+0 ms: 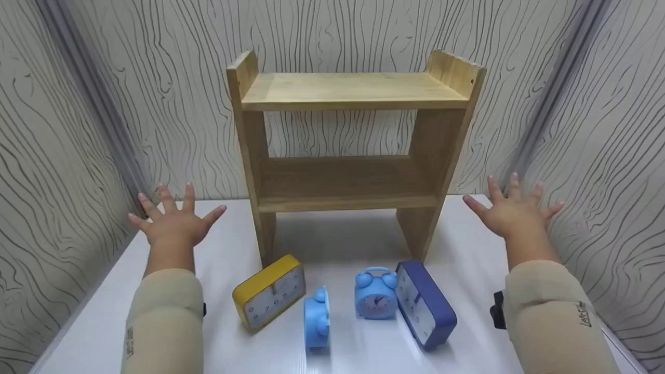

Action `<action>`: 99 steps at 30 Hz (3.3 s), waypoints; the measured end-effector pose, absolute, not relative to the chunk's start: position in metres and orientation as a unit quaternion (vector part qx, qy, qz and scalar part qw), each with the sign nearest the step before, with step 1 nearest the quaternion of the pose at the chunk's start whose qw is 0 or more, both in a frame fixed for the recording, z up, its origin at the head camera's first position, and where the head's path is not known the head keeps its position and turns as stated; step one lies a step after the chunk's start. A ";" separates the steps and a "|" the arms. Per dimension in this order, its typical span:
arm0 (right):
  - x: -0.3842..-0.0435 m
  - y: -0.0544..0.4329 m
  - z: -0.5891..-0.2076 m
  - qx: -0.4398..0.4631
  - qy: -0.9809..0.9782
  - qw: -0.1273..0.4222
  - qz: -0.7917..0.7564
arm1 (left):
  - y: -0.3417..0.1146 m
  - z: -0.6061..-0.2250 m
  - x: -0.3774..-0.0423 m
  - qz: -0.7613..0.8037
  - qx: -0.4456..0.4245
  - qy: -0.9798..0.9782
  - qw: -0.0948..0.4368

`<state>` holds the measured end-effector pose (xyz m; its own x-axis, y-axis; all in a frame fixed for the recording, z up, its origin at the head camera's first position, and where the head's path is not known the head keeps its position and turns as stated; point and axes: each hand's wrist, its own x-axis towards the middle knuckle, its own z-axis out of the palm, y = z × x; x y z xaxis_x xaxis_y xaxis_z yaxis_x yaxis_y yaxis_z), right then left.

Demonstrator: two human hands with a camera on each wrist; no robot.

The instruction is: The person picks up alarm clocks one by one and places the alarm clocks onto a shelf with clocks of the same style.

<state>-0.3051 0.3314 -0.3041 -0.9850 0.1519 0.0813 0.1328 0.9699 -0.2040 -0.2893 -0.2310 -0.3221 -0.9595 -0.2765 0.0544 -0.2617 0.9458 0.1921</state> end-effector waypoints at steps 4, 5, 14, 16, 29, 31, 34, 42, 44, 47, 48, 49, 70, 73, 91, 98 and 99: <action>-0.306 0.331 -0.305 -0.070 -0.991 0.049 0.103 | -0.232 -0.323 -0.289 -0.101 0.133 -0.985 0.039; -0.306 0.331 -0.305 -0.070 -0.991 0.049 0.103 | -0.232 -0.324 -0.288 -0.102 0.132 -0.985 0.040; -0.306 0.333 -0.307 -0.070 -0.992 0.047 0.095 | -0.230 -0.334 -0.289 -0.123 0.104 -0.986 0.032; -0.306 0.333 -0.308 -0.070 -0.992 0.048 0.091 | -0.230 -0.338 -0.289 -0.133 0.098 -0.986 0.025; -0.306 0.333 -0.313 -0.065 -0.993 0.041 0.087 | -0.217 -0.345 -0.277 -0.167 0.025 -0.986 -0.007; -0.306 0.331 -0.314 -0.063 -0.994 0.040 0.084 | -0.213 -0.347 -0.275 -0.172 0.005 -0.985 -0.018; -0.306 0.331 -0.315 -0.062 -0.994 0.039 0.083 | -0.204 -0.350 -0.272 -0.181 -0.010 -0.983 -0.032; -0.304 0.331 -0.319 -0.065 -0.994 0.040 0.082 | -0.183 -0.368 -0.261 -0.201 -0.018 -0.977 -0.073; -0.304 0.332 -0.319 -0.065 -0.994 0.040 0.081 | -0.181 -0.374 -0.259 -0.199 -0.016 -0.976 -0.088; -0.304 0.333 -0.320 -0.063 -0.994 0.040 0.080 | -0.182 -0.384 -0.257 -0.197 -0.013 -0.975 -0.103; -0.303 0.333 -0.320 -0.063 -0.994 0.040 0.081 | -0.182 -0.387 -0.256 -0.198 -0.015 -0.974 -0.106; -0.303 0.334 -0.320 -0.064 -0.994 0.040 0.082 | -0.182 -0.389 -0.256 -0.199 -0.018 -0.974 -0.107; -0.304 0.339 -0.320 -0.051 -0.994 0.027 0.088 | -0.171 -0.409 -0.254 -0.238 -0.017 -0.964 -0.115; -0.304 0.338 -0.318 -0.050 -0.994 0.023 0.092 | -0.171 -0.409 -0.254 -0.238 -0.016 -0.965 -0.113; -0.304 0.320 -0.297 -0.011 -0.996 -0.017 0.092 | -0.173 -0.410 -0.258 -0.243 -0.011 -0.966 -0.090; -0.298 0.313 -0.290 0.021 -0.995 -0.037 0.090 | -0.174 -0.406 -0.260 -0.254 0.016 -0.963 -0.086; -0.297 0.312 -0.289 0.027 -0.995 -0.037 0.091 | -0.175 -0.405 -0.260 -0.253 0.019 -0.964 -0.084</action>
<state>-0.2972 0.3120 -0.2894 -0.9959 -0.0598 -0.0680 -0.0465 0.9821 -0.1825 -0.2599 -0.1746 -0.4049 -0.9851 0.0064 -0.1717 -0.0788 0.8713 0.4844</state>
